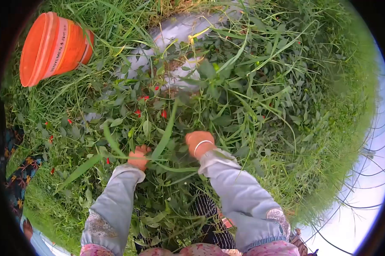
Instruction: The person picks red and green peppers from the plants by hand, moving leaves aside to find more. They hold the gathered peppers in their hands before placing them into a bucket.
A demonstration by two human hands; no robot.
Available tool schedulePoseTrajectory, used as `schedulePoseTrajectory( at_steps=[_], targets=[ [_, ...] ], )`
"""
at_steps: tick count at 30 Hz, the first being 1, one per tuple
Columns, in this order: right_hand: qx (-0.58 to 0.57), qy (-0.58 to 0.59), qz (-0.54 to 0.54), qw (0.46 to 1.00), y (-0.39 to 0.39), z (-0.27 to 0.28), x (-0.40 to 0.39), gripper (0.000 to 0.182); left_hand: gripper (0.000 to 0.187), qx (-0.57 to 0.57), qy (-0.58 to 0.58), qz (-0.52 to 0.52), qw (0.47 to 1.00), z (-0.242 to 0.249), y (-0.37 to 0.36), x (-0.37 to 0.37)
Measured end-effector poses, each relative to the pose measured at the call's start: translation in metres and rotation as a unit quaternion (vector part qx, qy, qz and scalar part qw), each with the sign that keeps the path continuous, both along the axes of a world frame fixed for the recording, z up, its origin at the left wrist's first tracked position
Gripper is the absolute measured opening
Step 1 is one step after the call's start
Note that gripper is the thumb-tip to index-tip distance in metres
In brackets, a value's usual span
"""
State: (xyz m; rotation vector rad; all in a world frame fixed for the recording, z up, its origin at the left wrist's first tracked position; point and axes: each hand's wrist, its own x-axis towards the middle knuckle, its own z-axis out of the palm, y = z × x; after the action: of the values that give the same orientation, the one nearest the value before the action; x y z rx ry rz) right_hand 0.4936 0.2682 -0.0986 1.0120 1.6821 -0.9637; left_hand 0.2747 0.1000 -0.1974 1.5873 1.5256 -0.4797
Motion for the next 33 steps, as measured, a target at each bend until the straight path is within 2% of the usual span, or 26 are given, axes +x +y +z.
schedulePoseTrajectory(
  at_steps=[2, 4, 8, 10, 12, 14, 15, 18, 19, 20, 21, 24, 26, 28, 29, 30, 32, 33],
  targets=[
    [0.014, 0.024, -0.015, 1.000, -0.019, 0.006, 0.002, 0.026, 0.030, -0.033, -0.070, 0.139, 0.987, 0.001, 0.005, 0.000],
    [0.026, 0.044, -0.041, 0.998, -0.030, 0.013, -0.004, 0.027, 0.031, 0.042, -0.039, 0.064, 0.996, 0.025, 0.016, 0.000],
    [0.056, 0.093, -0.132, 0.985, -0.054, 0.023, -0.012, 0.029, 0.020, 0.040, -0.039, -0.058, 0.997, 0.052, 0.041, -0.014],
    [0.058, 0.100, -0.148, 0.982, -0.061, 0.033, -0.020, 0.025, 0.029, 0.125, -0.088, -0.006, 0.988, 0.007, 0.008, -0.034],
    [0.040, 0.129, -0.146, 0.980, -0.065, 0.045, -0.024, 0.028, 0.031, 0.032, -0.004, -0.053, 0.998, 0.025, 0.034, -0.037],
    [0.035, 0.148, -0.163, 0.975, -0.072, 0.055, -0.032, 0.031, 0.027, 0.045, -0.069, 0.070, 0.994, 0.058, 0.054, -0.043],
    [0.035, 0.142, -0.138, 0.980, -0.072, 0.062, -0.035, 0.041, 0.026, 0.066, -0.120, 0.116, 0.984, 0.037, 0.044, -0.060],
    [0.005, 0.166, -0.153, 0.974, -0.077, 0.062, -0.036, 0.049, 0.018, 0.146, -0.153, 0.149, 0.966, 0.063, 0.058, -0.057],
    [-0.032, 0.161, -0.129, 0.978, -0.074, 0.061, -0.037, 0.054, 0.016, 0.126, -0.048, -0.008, 0.991, 0.117, 0.098, -0.047],
    [-0.029, 0.167, -0.132, 0.977, -0.074, 0.059, -0.038, 0.053, 0.013, 0.101, 0.058, -0.163, 0.980, 0.151, 0.127, -0.040],
    [-0.027, 0.173, -0.135, 0.975, -0.074, 0.055, -0.038, 0.052, 0.012, 0.133, 0.084, -0.149, 0.976, 0.158, 0.136, -0.040],
    [-0.037, 0.187, -0.153, 0.970, -0.071, 0.054, -0.036, 0.052, 0.013, 0.209, 0.103, 0.011, 0.972, 0.206, 0.186, -0.020],
    [-0.046, 0.190, -0.162, 0.967, -0.072, 0.055, -0.038, 0.051, 0.018, 0.198, -0.044, 0.149, 0.968, 0.224, 0.217, 0.010],
    [-0.045, 0.188, -0.160, 0.968, -0.072, 0.052, -0.041, 0.051, 0.021, 0.142, -0.126, 0.134, 0.973, 0.207, 0.234, 0.042],
    [-0.021, 0.238, -0.137, 0.961, -0.079, 0.047, -0.036, 0.050, 0.023, 0.107, -0.164, 0.121, 0.973, 0.190, 0.240, 0.057],
    [-0.031, 0.220, -0.155, 0.963, -0.088, 0.041, -0.040, 0.052, 0.024, 0.073, -0.203, 0.108, 0.970, 0.167, 0.243, 0.070],
    [-0.050, 0.182, -0.192, 0.963, -0.099, 0.025, -0.052, 0.055, 0.026, 0.053, -0.179, 0.100, 0.977, 0.108, 0.245, 0.088],
    [-0.098, 0.166, -0.183, 0.964, -0.076, 0.044, -0.049, 0.061, 0.026, 0.064, -0.169, 0.125, 0.976, 0.081, 0.250, 0.088]
  ],
)
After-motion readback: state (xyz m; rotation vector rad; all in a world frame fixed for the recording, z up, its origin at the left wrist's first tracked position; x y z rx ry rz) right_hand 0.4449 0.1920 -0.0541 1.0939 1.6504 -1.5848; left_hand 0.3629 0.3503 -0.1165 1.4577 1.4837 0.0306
